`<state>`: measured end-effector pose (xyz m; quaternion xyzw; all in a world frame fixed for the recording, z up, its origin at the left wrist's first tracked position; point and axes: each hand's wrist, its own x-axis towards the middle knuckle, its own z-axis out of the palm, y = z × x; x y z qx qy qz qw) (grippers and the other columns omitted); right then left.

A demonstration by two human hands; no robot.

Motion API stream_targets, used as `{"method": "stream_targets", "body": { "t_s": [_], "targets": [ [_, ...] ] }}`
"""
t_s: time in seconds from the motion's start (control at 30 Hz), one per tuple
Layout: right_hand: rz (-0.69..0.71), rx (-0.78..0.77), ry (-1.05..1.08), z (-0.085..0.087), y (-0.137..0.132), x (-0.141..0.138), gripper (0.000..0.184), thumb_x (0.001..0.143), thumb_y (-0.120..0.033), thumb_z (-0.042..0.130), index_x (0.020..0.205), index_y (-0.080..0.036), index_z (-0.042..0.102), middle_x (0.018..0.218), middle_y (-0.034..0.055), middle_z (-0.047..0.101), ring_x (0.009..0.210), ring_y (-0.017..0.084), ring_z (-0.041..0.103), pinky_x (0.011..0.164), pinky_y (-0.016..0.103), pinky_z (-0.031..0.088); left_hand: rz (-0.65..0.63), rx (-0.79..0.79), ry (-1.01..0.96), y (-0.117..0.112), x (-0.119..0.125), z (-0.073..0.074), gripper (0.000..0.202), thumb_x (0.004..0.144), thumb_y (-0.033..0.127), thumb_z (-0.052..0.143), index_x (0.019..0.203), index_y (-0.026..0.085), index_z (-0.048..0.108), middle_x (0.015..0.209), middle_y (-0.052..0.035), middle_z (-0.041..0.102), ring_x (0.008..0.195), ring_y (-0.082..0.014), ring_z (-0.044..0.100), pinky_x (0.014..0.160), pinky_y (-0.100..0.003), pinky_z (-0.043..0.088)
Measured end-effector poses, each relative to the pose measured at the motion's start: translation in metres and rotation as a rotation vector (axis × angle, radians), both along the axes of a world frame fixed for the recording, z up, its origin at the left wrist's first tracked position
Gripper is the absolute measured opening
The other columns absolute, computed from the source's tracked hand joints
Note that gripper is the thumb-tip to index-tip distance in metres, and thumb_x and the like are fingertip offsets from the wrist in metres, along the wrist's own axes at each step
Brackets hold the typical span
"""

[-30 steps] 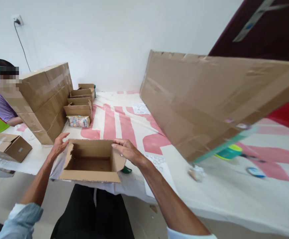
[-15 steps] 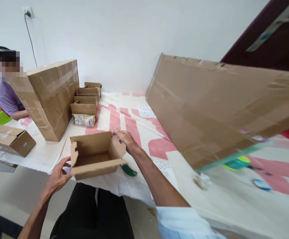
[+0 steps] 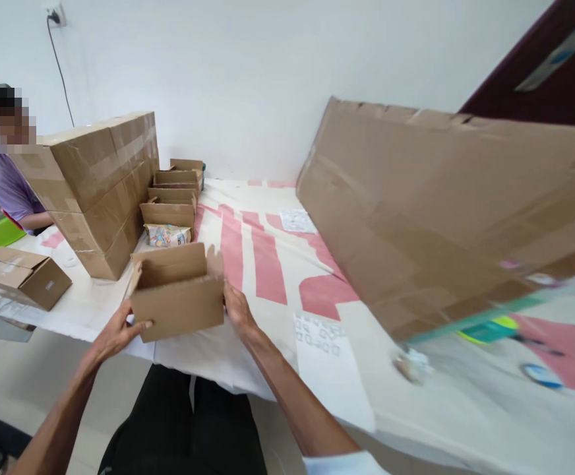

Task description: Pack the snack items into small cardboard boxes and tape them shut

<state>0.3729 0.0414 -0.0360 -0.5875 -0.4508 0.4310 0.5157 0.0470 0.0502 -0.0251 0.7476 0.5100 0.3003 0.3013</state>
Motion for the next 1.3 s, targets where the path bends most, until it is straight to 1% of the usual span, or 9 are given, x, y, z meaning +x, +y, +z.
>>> {"method": "stream_targets", "body": {
  "t_s": [0.13,0.27,0.43,0.6,0.73,0.9,1.0,1.13,1.3],
  "targets": [
    [0.045,0.1,0.056,0.018,0.045,-0.015,0.078,0.087,-0.09,0.051,0.121,-0.024,0.076,0.113,0.009,0.079,0.12,0.031,0.067,0.107,0.044,0.054,-0.065,0.013,-0.056,0.056,-0.008,0.028,0.053,0.09,0.053,0.07,0.132,0.021,0.07,0.13,-0.0142,0.072,0.116,-0.0317,0.07,0.099,-0.044,0.06],
    [0.044,0.153,0.072,0.017,0.088,-0.024,0.08,0.092,-0.086,0.047,0.135,-0.023,0.072,0.122,0.0095,0.08,0.124,0.031,0.067,0.11,0.046,0.054,0.021,0.113,-0.066,0.104,-0.013,0.042,0.052,0.083,0.045,0.076,0.128,0.021,0.071,0.129,-0.0119,0.072,0.117,-0.0297,0.068,0.099,-0.04,0.058],
    [0.127,0.207,-0.001,0.004,0.129,-0.038,0.074,0.096,-0.078,0.045,0.134,-0.021,0.073,0.133,0.0108,0.077,0.133,0.03,0.066,0.117,0.047,0.051,0.257,0.04,0.003,0.157,-0.005,0.033,0.028,0.084,0.042,0.075,0.095,0.017,0.071,0.089,-0.007,0.075,0.087,-0.0262,0.071,0.081,-0.036,0.058],
    [0.13,0.224,-0.071,-0.01,0.141,-0.036,0.06,0.098,-0.062,0.048,0.133,-0.02,0.073,0.144,0.0102,0.073,0.142,0.029,0.061,0.127,0.047,0.042,0.417,0.04,0.097,0.171,0.002,0.014,0.032,0.087,0.039,0.074,0.109,0.018,0.069,0.096,-0.0094,0.078,0.096,-0.0274,0.072,0.087,-0.035,0.054],
    [0.102,0.211,-0.152,-0.019,0.126,-0.019,0.047,0.095,-0.049,0.058,0.129,-0.023,0.075,0.143,0.0106,0.073,0.14,0.032,0.061,0.126,0.052,0.042,0.452,0.049,0.178,0.149,0.011,0.003,0.03,0.088,0.041,0.073,0.107,0.018,0.071,0.102,-0.0139,0.078,0.101,-0.0313,0.072,0.087,-0.038,0.052],
    [0.073,0.245,-0.369,-0.03,0.071,0.001,0.037,0.093,-0.042,0.063,0.122,-0.023,0.075,0.13,0.0125,0.074,0.12,0.031,0.07,0.109,0.05,0.055,0.219,0.041,0.196,0.129,0.055,-0.01,0.012,0.087,0.031,0.072,0.084,0.021,0.076,0.085,-0.0065,0.079,0.085,-0.0251,0.072,0.08,-0.033,0.051],
    [0.024,0.332,-0.667,-0.039,0.026,0.017,0.032,0.097,-0.04,0.06,0.121,-0.023,0.073,0.124,0.0126,0.074,0.118,0.031,0.068,0.104,0.047,0.055,0.139,0.033,0.164,0.139,0.083,-0.015,0.013,0.089,0.031,0.071,0.091,0.021,0.079,0.087,-0.0044,0.08,0.084,-0.0223,0.073,0.079,-0.03,0.051],
    [-0.063,0.338,-0.901,-0.06,-0.026,0.039,0.026,0.098,-0.035,0.059,0.117,-0.023,0.071,0.114,0.0128,0.074,0.106,0.032,0.066,0.096,0.047,0.054,0.153,0.027,0.142,0.164,0.101,-0.016,0.016,0.088,0.029,0.071,0.098,0.02,0.08,0.091,-0.0062,0.081,0.087,-0.0233,0.074,0.081,-0.03,0.053],
    [-0.142,0.311,-1.055,-0.09,-0.055,0.051,0.025,0.098,-0.032,0.058,0.119,-0.022,0.068,0.113,0.0129,0.073,0.101,0.032,0.063,0.088,0.045,0.05,0.199,0.039,0.14,0.183,0.106,-0.015,0.015,0.089,0.026,0.067,0.095,0.019,0.079,0.093,-0.0088,0.082,0.092,-0.0257,0.075,0.088,-0.034,0.055]
  ]
}}
